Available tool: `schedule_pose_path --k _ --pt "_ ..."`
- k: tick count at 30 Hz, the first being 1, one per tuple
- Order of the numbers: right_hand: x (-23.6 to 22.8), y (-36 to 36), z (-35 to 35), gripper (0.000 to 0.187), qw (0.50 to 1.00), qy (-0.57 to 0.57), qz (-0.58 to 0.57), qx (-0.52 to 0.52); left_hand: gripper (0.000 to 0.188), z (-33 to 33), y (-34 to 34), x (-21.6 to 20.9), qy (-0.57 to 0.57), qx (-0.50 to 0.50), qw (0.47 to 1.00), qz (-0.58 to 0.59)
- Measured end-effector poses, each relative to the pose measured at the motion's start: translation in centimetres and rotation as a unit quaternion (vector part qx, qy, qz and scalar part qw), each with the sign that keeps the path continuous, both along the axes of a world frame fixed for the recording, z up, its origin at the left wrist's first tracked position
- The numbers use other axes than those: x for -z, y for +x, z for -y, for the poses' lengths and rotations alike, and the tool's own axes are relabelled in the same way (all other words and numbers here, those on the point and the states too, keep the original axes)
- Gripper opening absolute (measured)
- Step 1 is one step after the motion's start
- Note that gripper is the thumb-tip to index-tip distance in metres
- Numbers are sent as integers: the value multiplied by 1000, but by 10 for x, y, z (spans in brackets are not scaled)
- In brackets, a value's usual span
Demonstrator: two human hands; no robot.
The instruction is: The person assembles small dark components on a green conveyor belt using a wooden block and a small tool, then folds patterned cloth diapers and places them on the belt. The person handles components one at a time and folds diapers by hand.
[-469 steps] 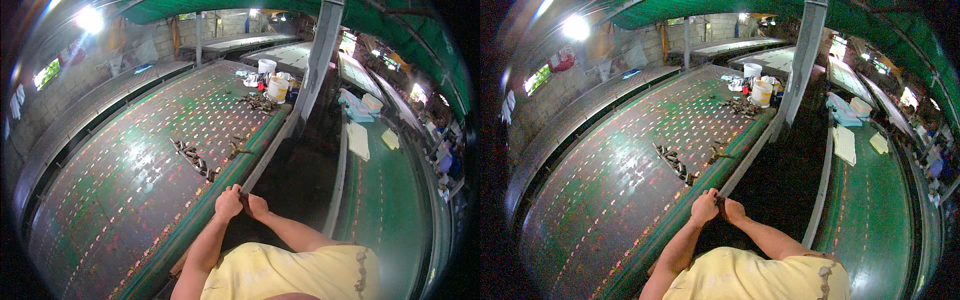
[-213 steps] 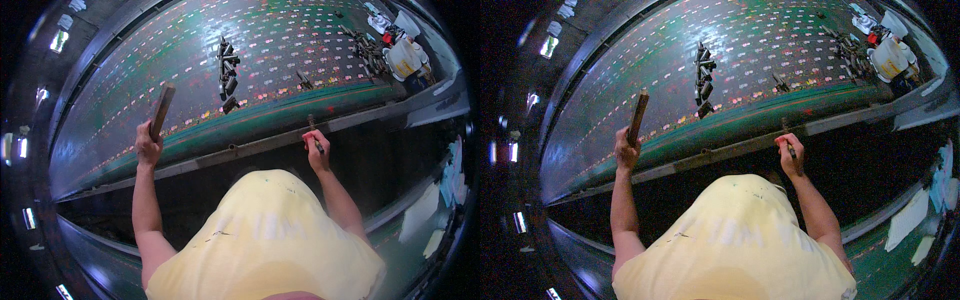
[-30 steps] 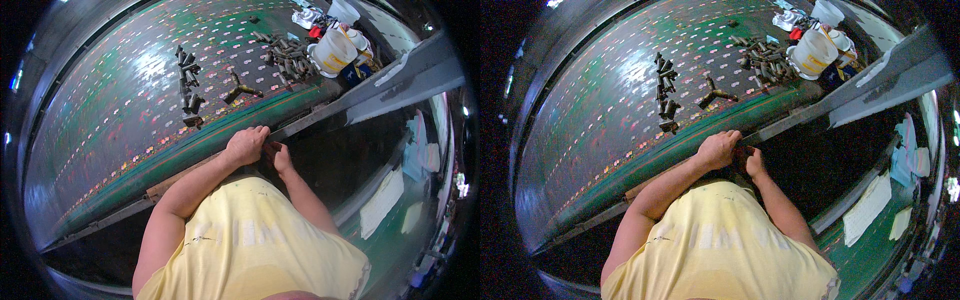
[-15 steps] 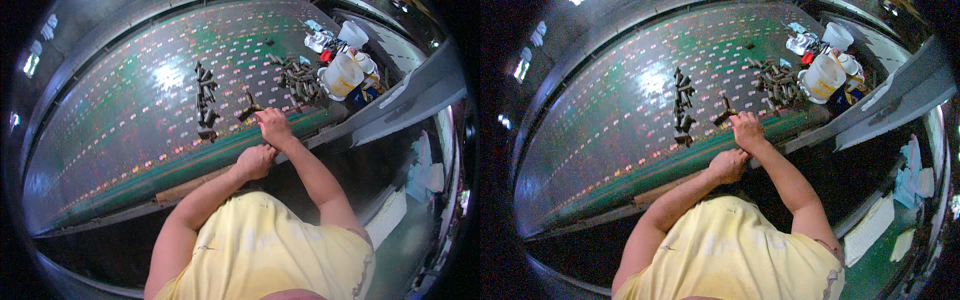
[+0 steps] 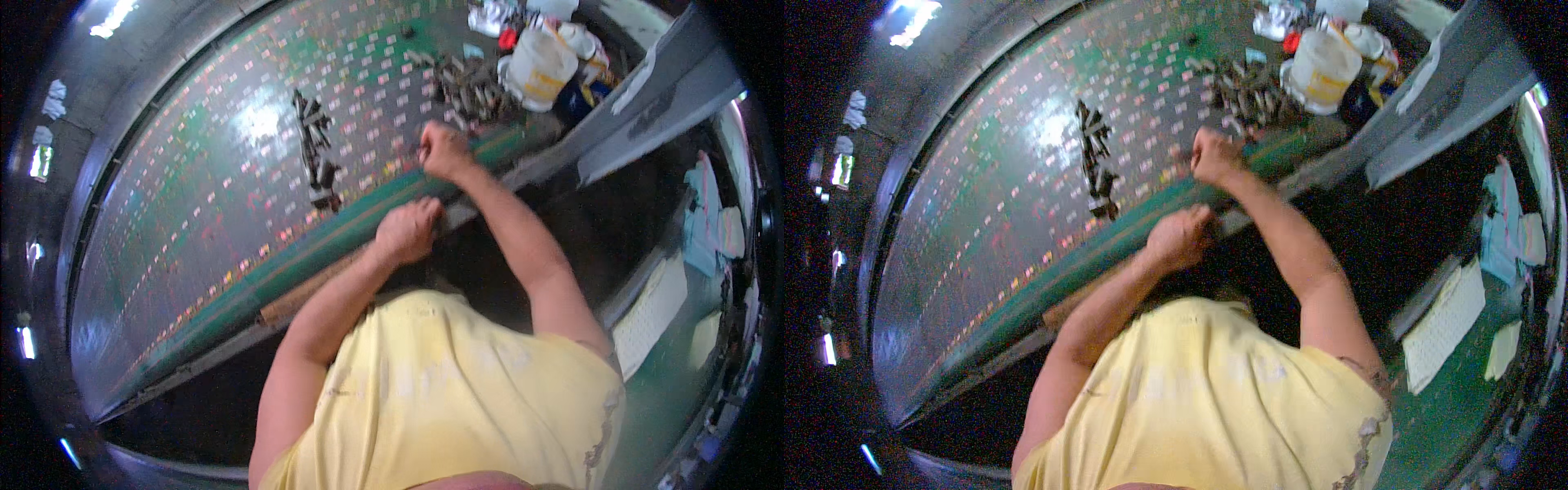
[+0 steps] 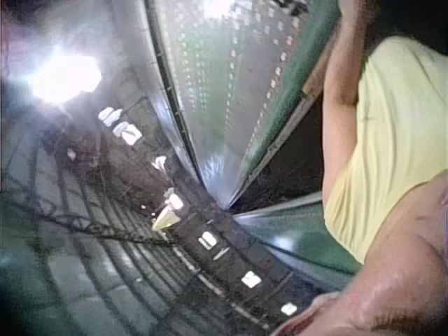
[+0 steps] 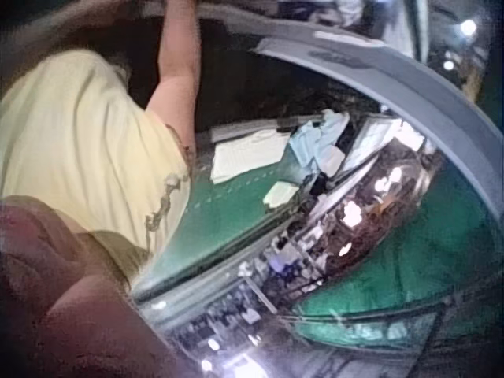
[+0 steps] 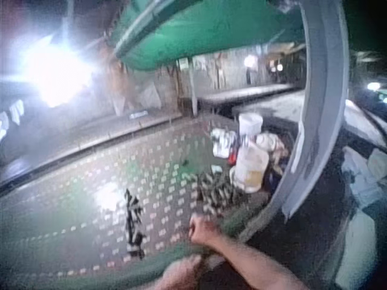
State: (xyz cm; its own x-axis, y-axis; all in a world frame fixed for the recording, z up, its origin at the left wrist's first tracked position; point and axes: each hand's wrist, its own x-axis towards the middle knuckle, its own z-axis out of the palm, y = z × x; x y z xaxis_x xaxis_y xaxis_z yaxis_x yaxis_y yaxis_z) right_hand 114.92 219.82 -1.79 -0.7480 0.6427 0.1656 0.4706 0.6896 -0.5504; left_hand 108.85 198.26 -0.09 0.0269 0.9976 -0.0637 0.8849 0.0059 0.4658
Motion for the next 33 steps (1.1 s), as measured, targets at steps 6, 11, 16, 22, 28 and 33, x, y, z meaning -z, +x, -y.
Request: schedule_pose_path --k 6,11,16,22,28,33 --pt "-28 129 53 34 973 -76 -185 116 38 3 3 -15 3 -7 1000 18" --pt "-6 180 156 31 989 -9 -112 100 35 3 3 -13 37 8 999 33" --pt "11 184 184 34 996 62 -54 44 36 1 4 -9 34 -8 999 32" --pt "14 177 182 32 991 129 -25 26 33 3 11 -8 59 2 996 -64" --pt "8 167 184 18 985 165 -29 35 31 5 13 -2 80 11 979 -187" --pt "22 171 188 8 976 217 4 35 30 0 22 -4 36 -1 976 -214"
